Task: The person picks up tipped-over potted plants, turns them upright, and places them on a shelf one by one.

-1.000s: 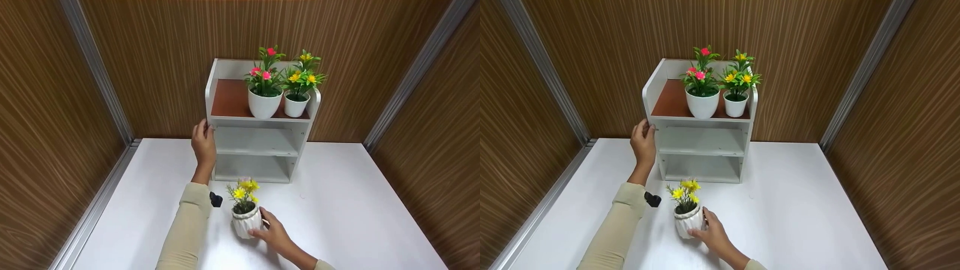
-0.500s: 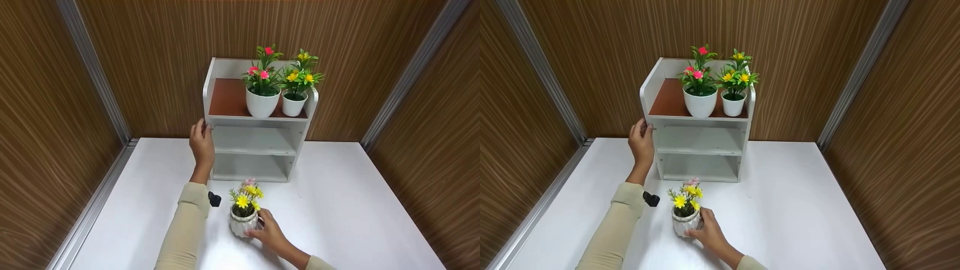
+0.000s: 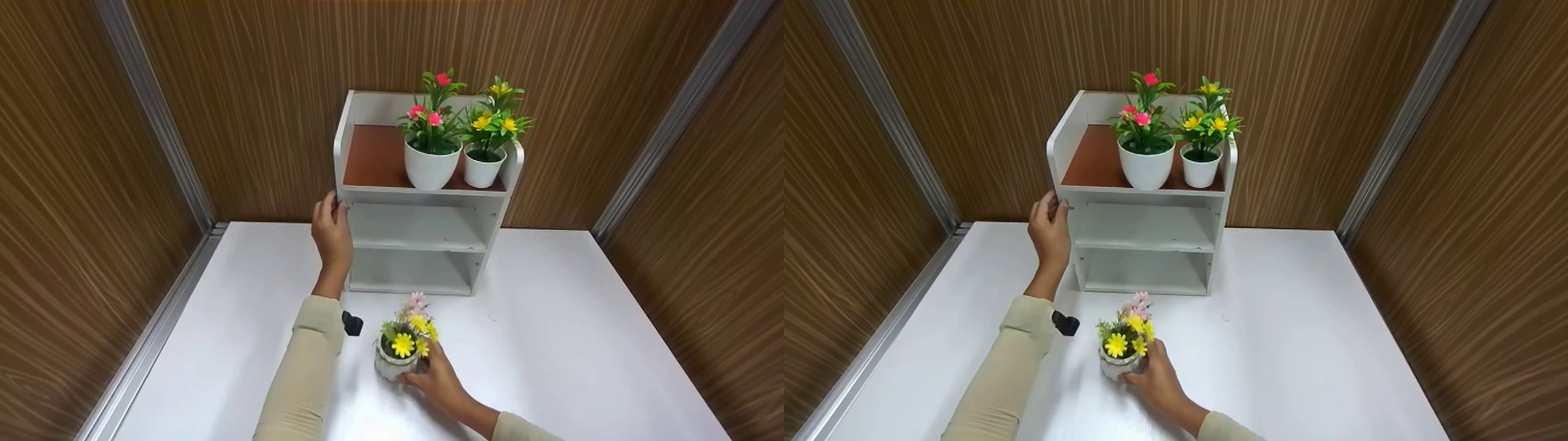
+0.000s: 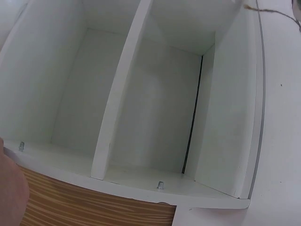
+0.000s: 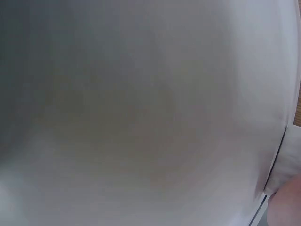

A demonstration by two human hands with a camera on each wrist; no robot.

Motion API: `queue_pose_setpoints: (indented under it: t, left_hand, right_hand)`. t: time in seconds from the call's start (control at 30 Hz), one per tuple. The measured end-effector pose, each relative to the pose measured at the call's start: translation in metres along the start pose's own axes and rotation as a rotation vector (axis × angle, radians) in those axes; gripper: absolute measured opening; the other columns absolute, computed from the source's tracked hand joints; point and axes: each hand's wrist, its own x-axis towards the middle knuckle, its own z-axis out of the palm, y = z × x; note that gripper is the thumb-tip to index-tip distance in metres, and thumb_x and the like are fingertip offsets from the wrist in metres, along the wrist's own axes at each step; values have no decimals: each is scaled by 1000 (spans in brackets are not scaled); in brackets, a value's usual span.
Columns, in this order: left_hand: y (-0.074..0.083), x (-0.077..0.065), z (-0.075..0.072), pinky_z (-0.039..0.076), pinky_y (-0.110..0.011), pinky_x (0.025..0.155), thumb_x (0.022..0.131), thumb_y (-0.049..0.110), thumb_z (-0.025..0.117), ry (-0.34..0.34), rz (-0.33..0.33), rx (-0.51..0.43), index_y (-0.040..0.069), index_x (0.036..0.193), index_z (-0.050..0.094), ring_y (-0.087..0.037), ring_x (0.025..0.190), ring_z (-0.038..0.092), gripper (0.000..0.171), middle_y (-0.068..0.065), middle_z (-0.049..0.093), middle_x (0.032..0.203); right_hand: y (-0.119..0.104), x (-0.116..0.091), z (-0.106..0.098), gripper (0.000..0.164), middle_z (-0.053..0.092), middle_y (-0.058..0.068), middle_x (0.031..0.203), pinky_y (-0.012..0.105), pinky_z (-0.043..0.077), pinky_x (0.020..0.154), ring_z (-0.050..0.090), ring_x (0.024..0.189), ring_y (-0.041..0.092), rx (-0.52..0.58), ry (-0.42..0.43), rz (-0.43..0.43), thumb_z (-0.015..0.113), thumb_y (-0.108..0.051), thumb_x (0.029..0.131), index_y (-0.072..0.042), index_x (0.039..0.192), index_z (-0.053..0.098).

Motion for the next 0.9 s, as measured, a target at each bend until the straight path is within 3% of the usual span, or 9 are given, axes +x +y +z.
queue_pose_setpoints:
  t: [0.23,0.47,0.67,0.9]
  left_hand:
    - [2,1,0,57,-32,91,103,13,59,-4,2,-2,1,133,60,-23,107,65,33,-15,62,115]
    - [2,0,2,57,-32,91,102,13,60,5,4,9,-2,131,61,-24,107,65,33,-16,63,115]
    - [0,0,2,57,-34,88,102,14,60,15,7,16,-1,131,62,-25,105,66,32,-16,63,113]
    - [0,0,1,57,-33,88,102,14,60,9,-5,-1,1,132,62,-22,105,65,33,-14,64,114]
  right_hand:
    - [-3,-2,-2,93,38,26,151,55,25,120,36,144,45,5,5,27,87,-32,75,-5,151,40]
    - [-5,-1,-4,109,27,33,156,53,31,117,33,143,51,99,21,83,88,-32,76,7,155,25]
    - [-8,1,-2,107,22,32,159,52,28,119,30,145,49,159,35,80,89,-29,75,6,155,27]
    - [-11,4,3,98,32,32,155,56,26,120,33,145,49,133,70,120,89,-24,75,9,150,35]
